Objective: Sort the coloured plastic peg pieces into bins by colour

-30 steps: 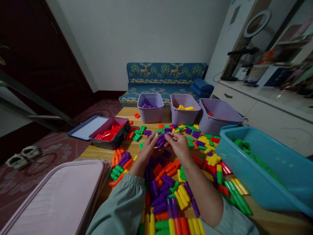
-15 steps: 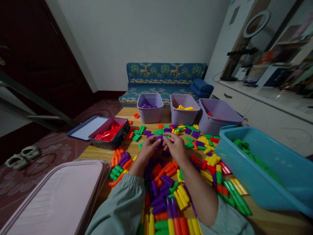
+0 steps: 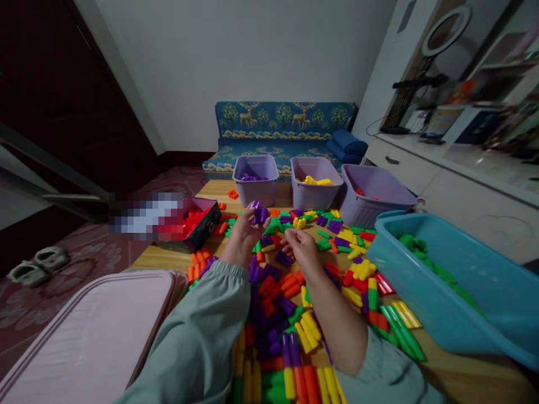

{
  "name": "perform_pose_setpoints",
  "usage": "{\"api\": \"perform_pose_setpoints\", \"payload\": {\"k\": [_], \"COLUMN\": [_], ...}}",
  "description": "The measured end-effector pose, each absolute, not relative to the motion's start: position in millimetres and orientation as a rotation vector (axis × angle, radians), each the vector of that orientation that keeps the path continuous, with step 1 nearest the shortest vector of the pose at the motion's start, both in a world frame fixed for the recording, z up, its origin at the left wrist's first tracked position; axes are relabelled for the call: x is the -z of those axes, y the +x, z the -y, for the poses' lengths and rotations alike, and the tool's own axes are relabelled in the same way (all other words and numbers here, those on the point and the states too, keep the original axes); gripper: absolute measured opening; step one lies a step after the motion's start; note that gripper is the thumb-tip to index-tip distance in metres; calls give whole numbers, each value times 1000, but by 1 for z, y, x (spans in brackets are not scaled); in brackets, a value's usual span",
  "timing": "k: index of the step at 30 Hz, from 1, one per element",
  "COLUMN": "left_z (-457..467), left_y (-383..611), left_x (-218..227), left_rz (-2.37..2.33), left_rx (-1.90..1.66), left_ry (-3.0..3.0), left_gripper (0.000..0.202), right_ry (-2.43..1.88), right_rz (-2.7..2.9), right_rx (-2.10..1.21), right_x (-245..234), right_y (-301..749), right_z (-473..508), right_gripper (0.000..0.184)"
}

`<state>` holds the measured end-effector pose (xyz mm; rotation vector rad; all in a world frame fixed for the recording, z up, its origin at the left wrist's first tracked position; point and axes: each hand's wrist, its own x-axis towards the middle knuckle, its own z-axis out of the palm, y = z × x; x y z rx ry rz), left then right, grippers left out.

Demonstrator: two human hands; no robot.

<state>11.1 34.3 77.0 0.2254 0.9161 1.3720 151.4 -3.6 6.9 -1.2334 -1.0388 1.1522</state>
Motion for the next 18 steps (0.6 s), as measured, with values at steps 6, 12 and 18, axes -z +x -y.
{"api": "perform_pose_setpoints", "payload": {"k": [6,12,18], "left_z": [-68,-109,-157], "left_y": [5,-4,-8], "left_x": [-89,-121,-125], "left_rz": [-856,-702,-720], "left_rx": [-1407,-1519,-1667], "left_ry": [180,343,550], "left_gripper": [18,17,18], "right_ry": [-1261,-1267,-1242], "right_rz": [1060,1103,1078], "right_rx": [-1114,-1105,-1183], "right_x": [-3,0,-4], "right_y": [152,154,151], "right_z": [3,2,5], "right_gripper": [38,38,39]}}
